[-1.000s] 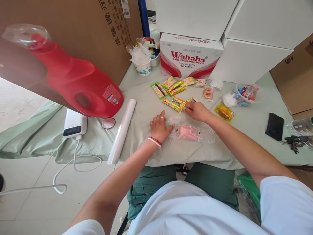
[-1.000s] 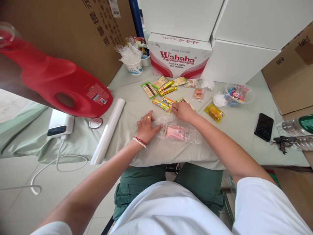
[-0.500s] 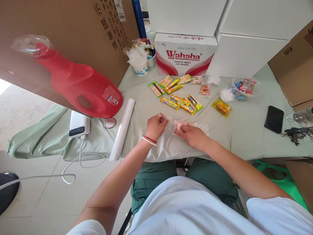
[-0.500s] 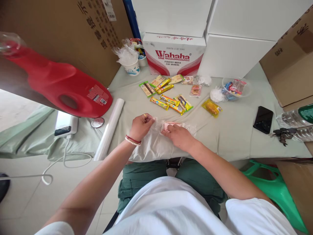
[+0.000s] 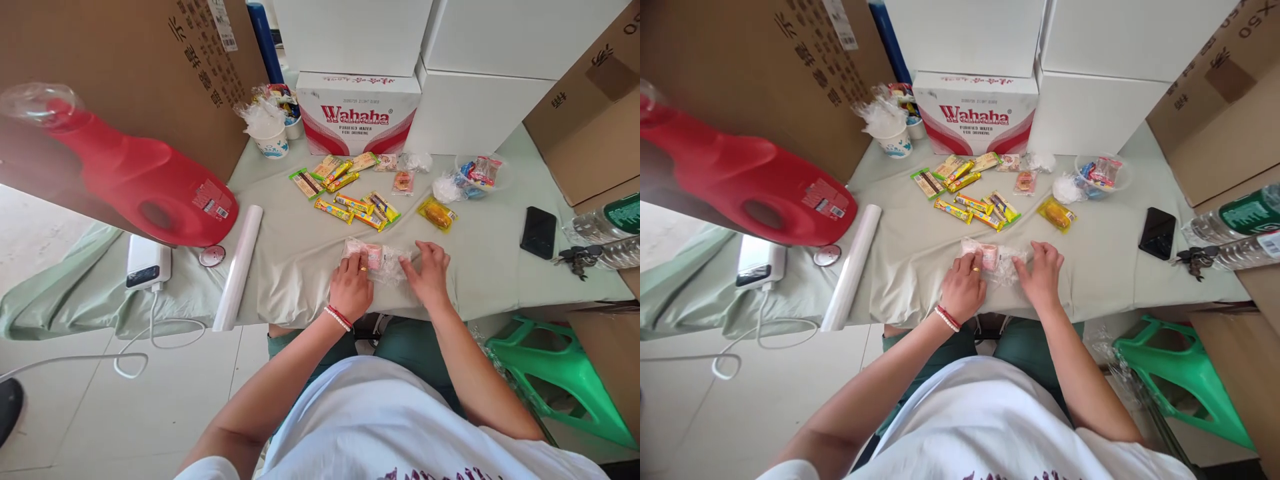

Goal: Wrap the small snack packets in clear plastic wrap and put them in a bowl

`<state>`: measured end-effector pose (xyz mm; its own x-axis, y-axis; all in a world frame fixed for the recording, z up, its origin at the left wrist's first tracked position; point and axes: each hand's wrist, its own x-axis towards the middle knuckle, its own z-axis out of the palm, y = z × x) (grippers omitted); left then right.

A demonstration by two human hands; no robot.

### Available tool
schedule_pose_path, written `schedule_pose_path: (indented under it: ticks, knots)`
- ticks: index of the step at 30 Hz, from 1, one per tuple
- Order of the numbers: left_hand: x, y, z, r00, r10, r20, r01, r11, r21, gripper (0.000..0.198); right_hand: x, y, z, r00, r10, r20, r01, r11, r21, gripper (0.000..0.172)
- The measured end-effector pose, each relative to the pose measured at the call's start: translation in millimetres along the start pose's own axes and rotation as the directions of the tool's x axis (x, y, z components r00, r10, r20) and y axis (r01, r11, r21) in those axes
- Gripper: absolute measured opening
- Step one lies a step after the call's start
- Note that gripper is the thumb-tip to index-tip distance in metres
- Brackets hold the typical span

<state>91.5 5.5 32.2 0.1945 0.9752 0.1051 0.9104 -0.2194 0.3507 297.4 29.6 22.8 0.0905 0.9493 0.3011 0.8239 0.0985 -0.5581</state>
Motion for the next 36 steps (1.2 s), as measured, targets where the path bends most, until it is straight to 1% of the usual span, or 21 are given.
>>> schedule_pose_path:
  ticks: [1,2,4,7,9,12,15,18,19,20,21,22,24,25,26,28,30,31,33,34,36]
  knots:
    - [0,0,2.4,1.0,-0.005,0.005,0.004,1.0,0.027,0.069,3,3,3,0.999,-0.004,0.036,0.003,1.0,0.002,0.043]
    - [0,1,4.1,1.0,-0.009,0.012,0.008,0.999,0.049,0.07,5,3,5,0.996,-0.024,0.091,0.021,0.999,0.036,0.038]
    - [0,2,5.5,0.999,-0.007,0.035,0.004,0.997,0.081,0.068,8,0,4,0.98,-0.051,0.195,0.024,0.99,0.139,0.028]
    - [1,5,2.7,0.998,0.01,0.069,-0.019,0.991,0.135,0.06,15,-20,-5,0.957,0.015,0.288,-0.085,0.969,0.231,0.022]
    - [3,7,-0.6,0.996,0.032,0.083,-0.046,0.984,0.174,0.052,26,-41,-10,0.945,0.034,0.326,-0.104,0.974,0.201,0.021]
    - [10,9,-5.8,0.992,0.077,0.102,-0.095,0.977,0.19,0.046,48,-80,-5,0.916,-0.032,0.4,0.027,0.999,0.02,0.015]
    - [11,3,-12.7,0.988,0.097,0.116,-0.113,0.983,0.142,0.043,64,-112,12,0.851,-0.046,0.523,0.16,0.972,-0.174,0.015]
    - [-5,-18,-22.1,0.977,0.189,0.098,-0.19,0.982,0.002,0.037,62,-127,26,0.789,-0.07,0.61,0.275,0.928,-0.25,0.023]
    - [-15,-29,-25.2,0.971,0.231,0.066,-0.228,0.972,-0.056,0.041,57,-128,28,0.781,-0.105,0.616,0.322,0.912,-0.253,0.024]
    - [-28,-41,-28.1,0.965,0.261,0.03,-0.257,0.961,-0.102,0.044,50,-128,30,0.781,-0.152,0.606,0.368,0.895,-0.25,0.028]
    - [-41,-53,-30.8,0.962,0.272,-0.008,-0.271,0.954,-0.128,0.043,43,-127,31,0.784,-0.2,0.588,0.408,0.879,-0.245,0.035]
    - [-55,-66,-33.3,0.966,0.254,-0.044,-0.257,0.957,-0.134,0.038,36,-126,33,0.79,-0.239,0.565,0.436,0.867,-0.242,0.046]
    - [-79,-90,-37.8,0.974,0.202,-0.105,-0.214,0.969,-0.12,0.031,25,-123,37,0.812,-0.261,0.522,0.44,0.861,-0.255,0.066]
    - [-88,-99,-39.8,0.973,0.193,-0.129,-0.208,0.971,-0.115,0.03,22,-121,39,0.827,-0.247,0.505,0.423,0.865,-0.27,0.07]
    - [-93,-107,-41.4,0.972,0.179,-0.151,-0.196,0.975,-0.108,0.029,21,-119,43,0.842,-0.227,0.49,0.401,0.87,-0.286,0.069]
    - [-96,-114,-43.2,0.968,0.153,-0.201,-0.174,0.98,-0.093,0.023,21,-116,48,0.865,-0.188,0.465,0.36,0.879,-0.312,0.053]
    - [-89,-114,-42.1,0.962,0.127,-0.244,-0.15,0.985,-0.08,0.019,23,-111,49,0.872,-0.182,0.454,0.344,0.888,-0.305,0.04]
    - [-85,-112,-40.3,0.959,0.119,-0.258,-0.142,0.987,-0.074,0.018,23,-108,47,0.877,-0.184,0.443,0.333,0.899,-0.286,0.037]
    - [-75,-107,-34.3,0.953,0.108,-0.282,-0.125,0.991,-0.043,0.016,27,-95,36,0.897,-0.184,0.403,0.282,0.939,-0.199,0.036]
    - [-71,-105,-30.3,0.948,0.112,-0.299,-0.12,0.993,-0.01,0.016,32,-86,27,0.915,-0.173,0.365,0.236,0.962,-0.135,0.037]
    - [-68,-103,-21.1,0.929,0.153,-0.336,-0.131,0.987,0.09,0.016,49,-58,0,0.961,-0.11,0.255,0.114,0.994,0.0,0.039]
